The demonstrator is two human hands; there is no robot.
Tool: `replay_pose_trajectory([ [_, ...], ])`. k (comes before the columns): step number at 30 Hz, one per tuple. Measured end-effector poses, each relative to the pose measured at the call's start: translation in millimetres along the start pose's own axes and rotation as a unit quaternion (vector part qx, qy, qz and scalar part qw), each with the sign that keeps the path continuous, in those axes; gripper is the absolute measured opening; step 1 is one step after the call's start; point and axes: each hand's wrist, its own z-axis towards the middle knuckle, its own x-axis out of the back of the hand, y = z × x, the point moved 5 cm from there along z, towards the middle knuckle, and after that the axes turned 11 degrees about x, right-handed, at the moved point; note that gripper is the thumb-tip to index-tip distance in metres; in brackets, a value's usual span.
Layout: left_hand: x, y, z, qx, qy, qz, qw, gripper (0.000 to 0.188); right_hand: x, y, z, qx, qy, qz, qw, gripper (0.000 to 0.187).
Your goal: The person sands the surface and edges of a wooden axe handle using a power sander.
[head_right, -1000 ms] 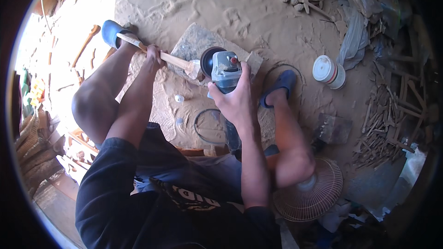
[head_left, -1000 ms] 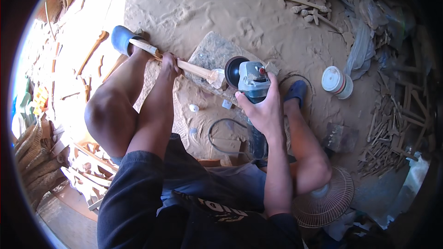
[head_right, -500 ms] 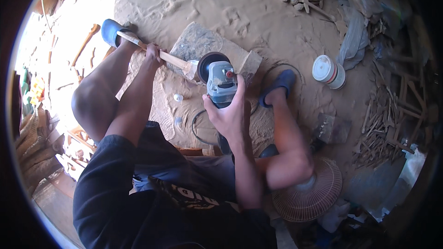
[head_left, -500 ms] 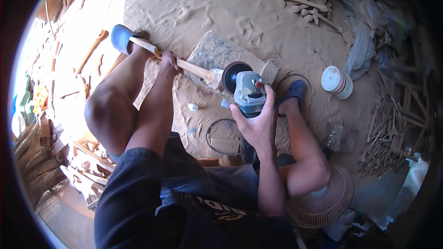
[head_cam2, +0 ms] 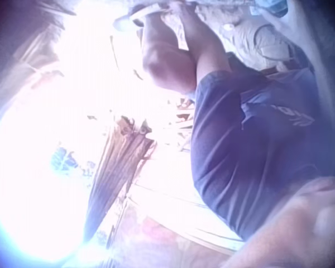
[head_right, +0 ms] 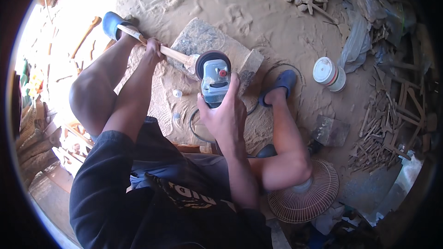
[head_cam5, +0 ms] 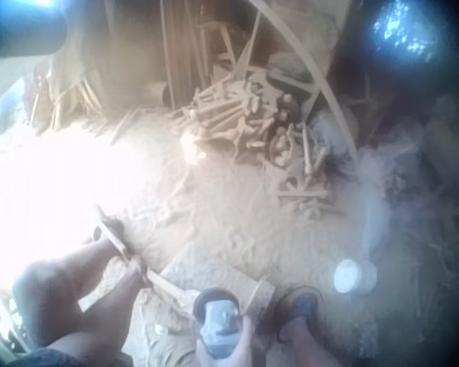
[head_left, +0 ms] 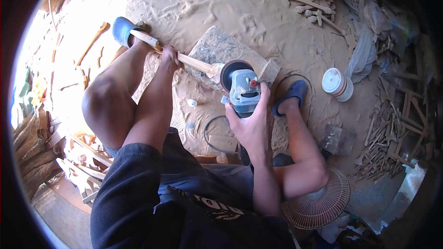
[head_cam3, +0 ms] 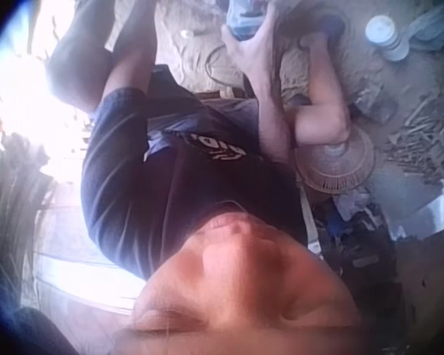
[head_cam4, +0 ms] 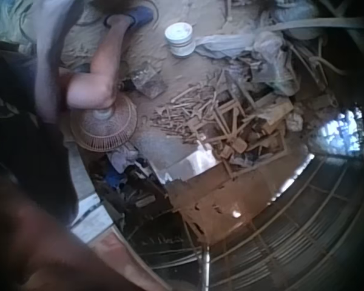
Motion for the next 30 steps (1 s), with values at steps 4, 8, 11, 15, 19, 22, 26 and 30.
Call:
replay_pose_trajectory([
  [4,-8.0,-7.9,-9.3,0.003,0.027,0.009,1.000,0.020,4.0,0.9,8.7,0.000,-0.017,-0.001,1.000,0.089],
  [8,-7.3,-1.0,-7.7,-0.034,-0.006,0.006,0.999,0.012,3.9,7.2,7.4,-0.012,0.010,-0.005,1.000,0.089],
  [11,0.7,1.8,1.7,-0.029,0.010,0.010,0.999,0.010,2.5,19.2,-6.8,-0.007,0.086,0.105,0.991,0.088],
  [15,3.0,2.6,7.8,-0.014,0.005,0.010,1.000,0.009,-11.6,37.7,-27.5,0.020,0.111,0.147,0.983,0.091],
  [19,-11.2,-8.5,-7.1,-0.018,0.022,0.016,0.999,0.016,-22.0,42.7,-36.3,0.050,0.099,0.117,0.987,0.092],
  [22,-11.4,-10.2,-14.3,-0.014,0.061,0.039,0.997,0.015,-28.4,45.1,-41.4,0.045,0.100,0.074,0.991,0.093],
  [26,12.4,14.2,3.4,-0.005,0.034,0.040,0.999,0.016,-36.3,38.6,-43.7,0.010,0.072,0.095,0.993,0.093],
  [30,-4.3,-6.5,-3.4,-0.008,0.033,0.050,0.998,0.016,-29.7,43.6,-41.2,0.000,0.092,0.107,0.990,0.096],
])
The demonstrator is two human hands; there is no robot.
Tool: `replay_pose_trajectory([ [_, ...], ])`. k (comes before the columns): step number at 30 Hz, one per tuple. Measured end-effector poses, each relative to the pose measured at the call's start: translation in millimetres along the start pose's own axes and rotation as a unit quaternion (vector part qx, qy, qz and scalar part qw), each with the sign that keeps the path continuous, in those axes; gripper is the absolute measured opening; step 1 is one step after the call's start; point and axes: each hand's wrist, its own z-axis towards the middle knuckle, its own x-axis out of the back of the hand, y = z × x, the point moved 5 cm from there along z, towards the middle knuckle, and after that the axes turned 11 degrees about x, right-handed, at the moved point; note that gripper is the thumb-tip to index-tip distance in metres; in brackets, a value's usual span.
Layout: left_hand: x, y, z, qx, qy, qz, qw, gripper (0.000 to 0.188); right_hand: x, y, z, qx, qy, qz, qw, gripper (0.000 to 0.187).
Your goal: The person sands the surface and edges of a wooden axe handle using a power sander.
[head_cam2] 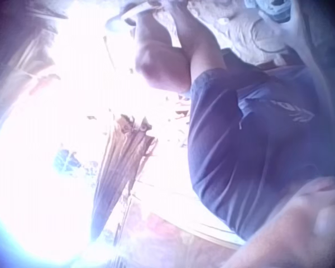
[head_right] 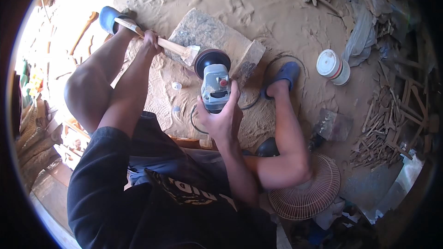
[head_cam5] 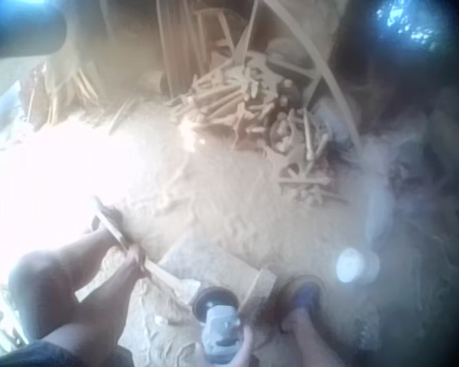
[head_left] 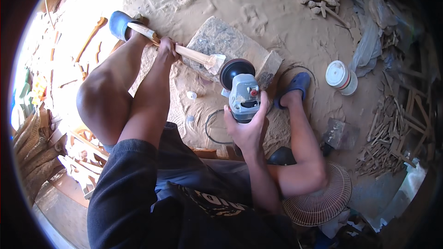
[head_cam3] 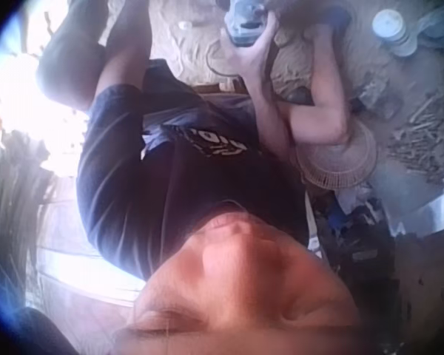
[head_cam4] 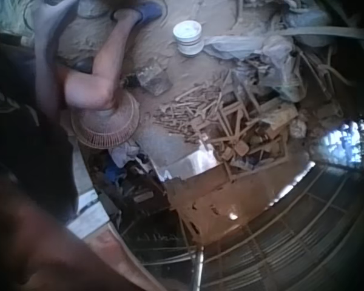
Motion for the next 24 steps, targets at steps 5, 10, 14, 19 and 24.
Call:
replay_pose_trajectory([
  [5,1.0,8.5,2.3,-0.007,-0.035,-0.013,0.999,0.017,9.6,16.7,6.7,0.008,0.045,0.042,0.998,0.092],
  [10,-5.4,2.7,-6.8,0.004,-0.020,-0.013,1.000,0.013,11.2,21.1,11.5,-0.004,0.062,0.129,0.990,0.088],
  [14,1.5,6.4,-2.8,0.001,-0.024,-0.023,0.999,0.012,2.0,11.4,11.5,0.006,0.038,0.113,0.993,0.087],
  [19,-1.0,5.8,1.5,0.006,-0.023,-0.025,0.999,0.009,-2.5,24.8,6.2,-0.002,0.051,0.121,0.991,0.087],
  [24,0.9,6.0,3.7,0.006,0.003,0.001,1.000,0.016,-0.3,24.0,10.4,0.026,0.042,0.107,0.993,0.089],
])
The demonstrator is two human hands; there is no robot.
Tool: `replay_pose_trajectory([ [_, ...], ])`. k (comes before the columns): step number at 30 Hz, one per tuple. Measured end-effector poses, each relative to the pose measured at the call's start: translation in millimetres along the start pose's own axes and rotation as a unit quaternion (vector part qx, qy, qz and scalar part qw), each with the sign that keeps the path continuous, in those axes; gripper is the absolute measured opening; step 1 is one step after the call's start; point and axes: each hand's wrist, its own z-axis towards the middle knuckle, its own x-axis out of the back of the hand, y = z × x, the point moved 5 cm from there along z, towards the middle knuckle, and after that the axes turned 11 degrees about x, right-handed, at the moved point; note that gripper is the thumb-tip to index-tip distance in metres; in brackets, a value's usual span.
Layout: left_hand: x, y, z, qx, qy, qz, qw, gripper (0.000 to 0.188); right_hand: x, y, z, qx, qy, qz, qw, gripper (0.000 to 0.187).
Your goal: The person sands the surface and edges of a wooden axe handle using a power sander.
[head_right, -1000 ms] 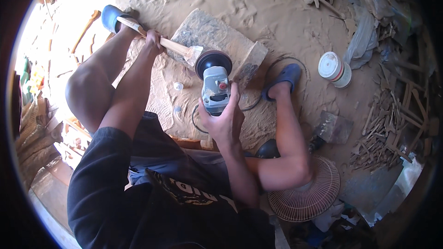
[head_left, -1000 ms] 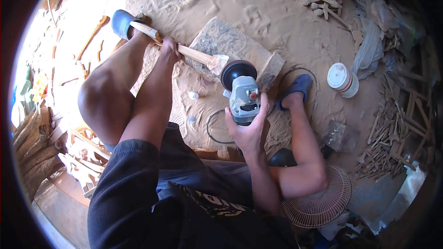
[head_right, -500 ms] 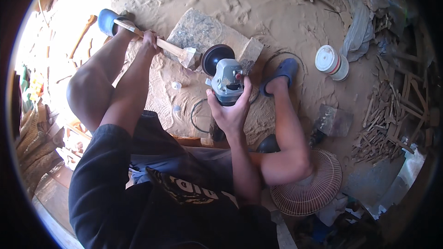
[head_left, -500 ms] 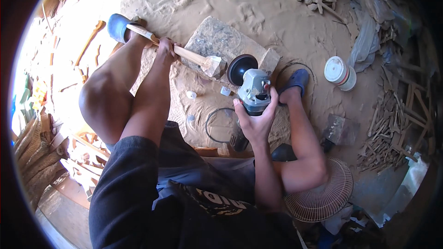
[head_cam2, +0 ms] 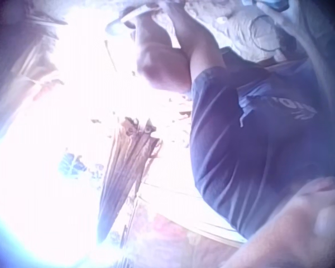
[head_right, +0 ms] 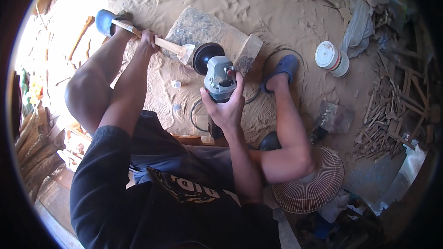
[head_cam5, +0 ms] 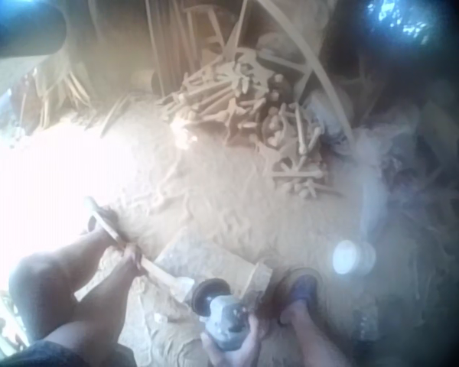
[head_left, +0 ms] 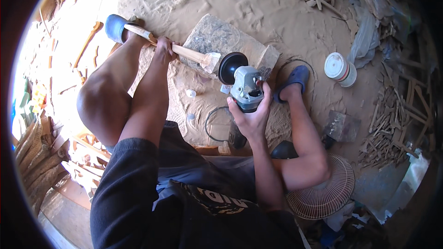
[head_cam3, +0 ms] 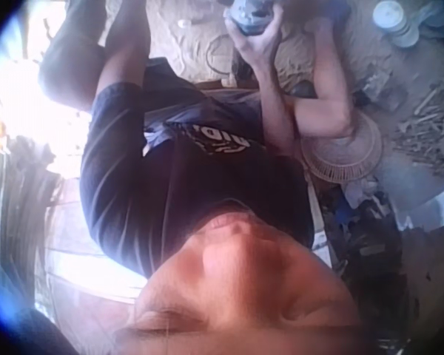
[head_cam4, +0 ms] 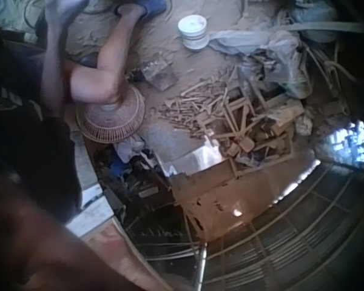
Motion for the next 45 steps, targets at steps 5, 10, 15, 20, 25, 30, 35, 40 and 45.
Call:
replay_pose_trajectory([
  [5,2.6,3.7,3.9,0.004,0.003,-0.016,1.000,0.017,-0.9,0.9,0.8,-0.058,0.004,0.030,0.998,0.089],
  [10,-2.3,-0.4,0.9,0.002,-0.013,-0.008,1.000,0.018,3.9,-8.3,6.9,-0.016,-0.002,-0.043,0.999,0.090],
  [15,3.5,5.8,-3.7,0.016,-0.090,-0.066,0.994,0.021,8.9,-5.4,7.3,-0.017,0.027,-0.028,0.999,0.088],
  [20,-10.3,-7.4,-8.8,0.060,-0.128,-0.108,0.984,0.025,22.2,-1.4,3.1,-0.028,0.078,0.018,0.996,0.083],
  [25,0.5,-3.3,17.8,0.078,-0.136,-0.128,0.979,0.025,21.7,-8.9,-0.2,-0.051,0.065,0.083,0.993,0.081],
  [30,10.6,0.0,49.5,0.074,-0.102,-0.044,0.991,0.023,22.3,-21.6,-3.2,-0.035,0.030,0.035,0.998,0.079],
  [35,6.8,0.9,55.3,0.100,-0.120,-0.011,0.988,0.023,19.8,-26.3,3.5,-0.011,0.020,0.044,0.999,0.081],
  [40,9.5,-2.4,55.0,0.085,-0.094,0.012,0.992,0.018,11.9,-48.7,13.6,-0.002,-0.018,0.007,1.000,0.086],
  [45,10.6,0.0,46.5,0.073,-0.085,0.001,0.994,0.016,-5.6,-65.4,17.8,-0.055,-0.083,0.007,0.995,0.089],
])
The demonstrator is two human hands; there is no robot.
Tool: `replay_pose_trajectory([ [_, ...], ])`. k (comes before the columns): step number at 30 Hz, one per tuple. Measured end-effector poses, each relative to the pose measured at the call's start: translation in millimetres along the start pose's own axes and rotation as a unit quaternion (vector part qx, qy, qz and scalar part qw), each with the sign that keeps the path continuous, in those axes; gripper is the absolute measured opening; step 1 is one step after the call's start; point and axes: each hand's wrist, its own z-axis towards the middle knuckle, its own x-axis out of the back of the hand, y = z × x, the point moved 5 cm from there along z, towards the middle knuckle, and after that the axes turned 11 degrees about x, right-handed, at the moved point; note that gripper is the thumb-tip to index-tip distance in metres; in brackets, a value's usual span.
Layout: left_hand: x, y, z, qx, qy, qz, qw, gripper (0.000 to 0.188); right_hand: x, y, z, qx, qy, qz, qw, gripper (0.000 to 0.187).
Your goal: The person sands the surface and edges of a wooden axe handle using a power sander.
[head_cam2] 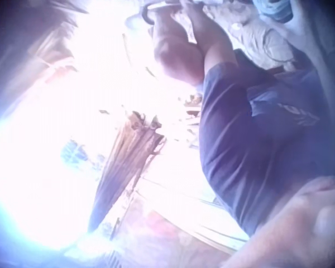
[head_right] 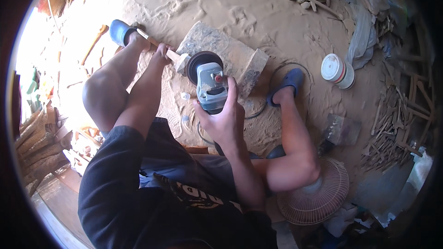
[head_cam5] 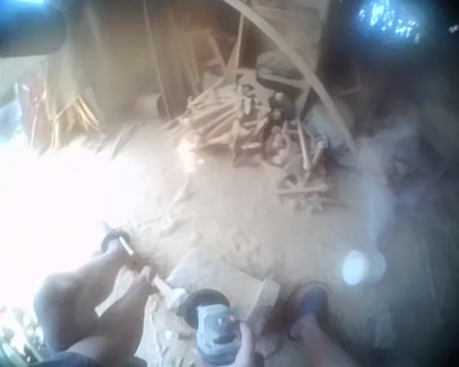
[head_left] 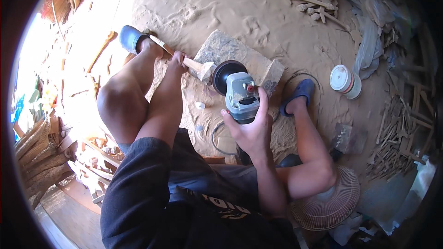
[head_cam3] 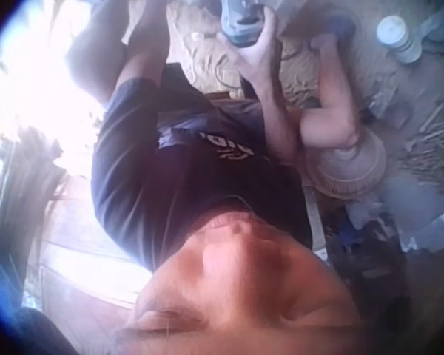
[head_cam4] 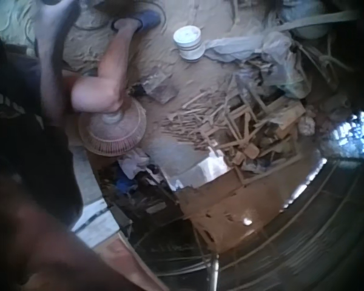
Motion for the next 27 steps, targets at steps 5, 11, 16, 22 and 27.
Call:
replay_pose_trajectory([
  [5,-30.4,-31.0,-15.1,0.006,0.039,0.017,0.999,0.018,-3.7,1.8,1.0,0.003,-0.002,-0.069,0.998,0.092],
  [11,1.1,0.2,-4.4,-0.039,0.051,0.030,0.998,0.021,-13.7,-7.4,7.9,0.054,-0.010,-0.070,0.996,0.091],
  [16,-5.4,-7.6,0.3,-0.016,0.037,0.044,0.998,0.008,-6.2,-20.0,11.7,0.038,0.012,-0.070,0.997,0.091],
  [22,-8.8,-20.0,-8.3,-0.007,0.037,-0.031,0.999,0.008,1.6,-51.1,42.2,0.020,-0.059,-0.124,0.990,0.083],
  [27,-1.7,-20.2,4.2,0.010,0.010,-0.033,0.999,0.004,-14.7,-82.9,53.8,0.019,-0.170,-0.281,0.944,0.082],
])
